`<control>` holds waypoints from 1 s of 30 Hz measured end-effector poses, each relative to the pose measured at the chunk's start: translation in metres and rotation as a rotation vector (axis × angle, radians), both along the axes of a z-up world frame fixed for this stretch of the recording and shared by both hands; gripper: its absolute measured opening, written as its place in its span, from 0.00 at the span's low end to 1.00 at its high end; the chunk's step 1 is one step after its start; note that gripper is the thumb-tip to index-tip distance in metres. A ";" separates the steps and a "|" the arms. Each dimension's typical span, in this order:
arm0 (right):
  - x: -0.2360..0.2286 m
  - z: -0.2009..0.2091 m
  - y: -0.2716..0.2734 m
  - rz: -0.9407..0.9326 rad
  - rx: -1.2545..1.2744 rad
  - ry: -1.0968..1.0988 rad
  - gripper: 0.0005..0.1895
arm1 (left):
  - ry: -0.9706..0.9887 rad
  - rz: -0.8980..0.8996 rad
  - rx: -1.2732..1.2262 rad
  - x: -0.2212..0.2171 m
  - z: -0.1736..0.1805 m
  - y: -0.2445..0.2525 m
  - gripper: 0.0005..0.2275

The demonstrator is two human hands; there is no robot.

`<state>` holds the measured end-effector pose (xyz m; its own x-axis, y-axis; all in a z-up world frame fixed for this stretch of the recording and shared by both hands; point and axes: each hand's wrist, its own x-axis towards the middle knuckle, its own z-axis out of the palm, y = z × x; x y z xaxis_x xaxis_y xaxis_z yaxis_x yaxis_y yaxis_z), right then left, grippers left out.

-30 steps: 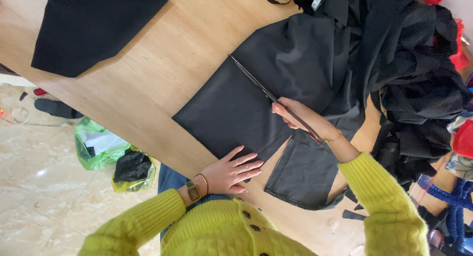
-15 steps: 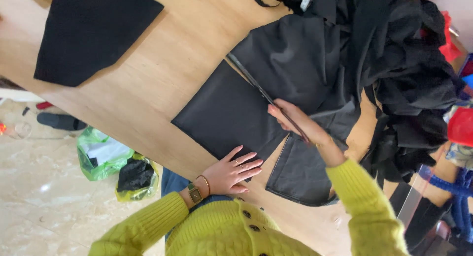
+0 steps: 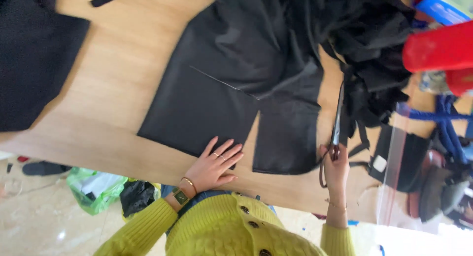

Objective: The person measures and cuts a piece of black fabric using a ruler and scissors. They then retrieve a white fabric from a green bag, unfold it on the table, and use a ruler and pen to mark a pattern on it.

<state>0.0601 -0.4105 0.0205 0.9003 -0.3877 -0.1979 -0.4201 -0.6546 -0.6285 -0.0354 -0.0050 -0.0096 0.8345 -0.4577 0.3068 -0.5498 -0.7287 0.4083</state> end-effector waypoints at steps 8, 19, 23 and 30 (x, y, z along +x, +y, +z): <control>-0.074 -0.021 -0.050 -0.112 -0.251 0.116 0.31 | -0.041 0.035 0.058 0.001 0.004 -0.002 0.30; -0.055 0.011 -0.030 0.252 -0.463 0.054 0.37 | -0.099 0.160 0.002 -0.001 -0.018 -0.002 0.17; -0.055 0.008 -0.016 0.250 -0.513 0.045 0.31 | 0.211 0.326 -0.614 -0.001 0.017 0.027 0.08; -0.048 -0.029 -0.017 0.274 -0.763 -0.188 0.35 | 0.601 0.865 -0.496 -0.015 -0.082 0.132 0.41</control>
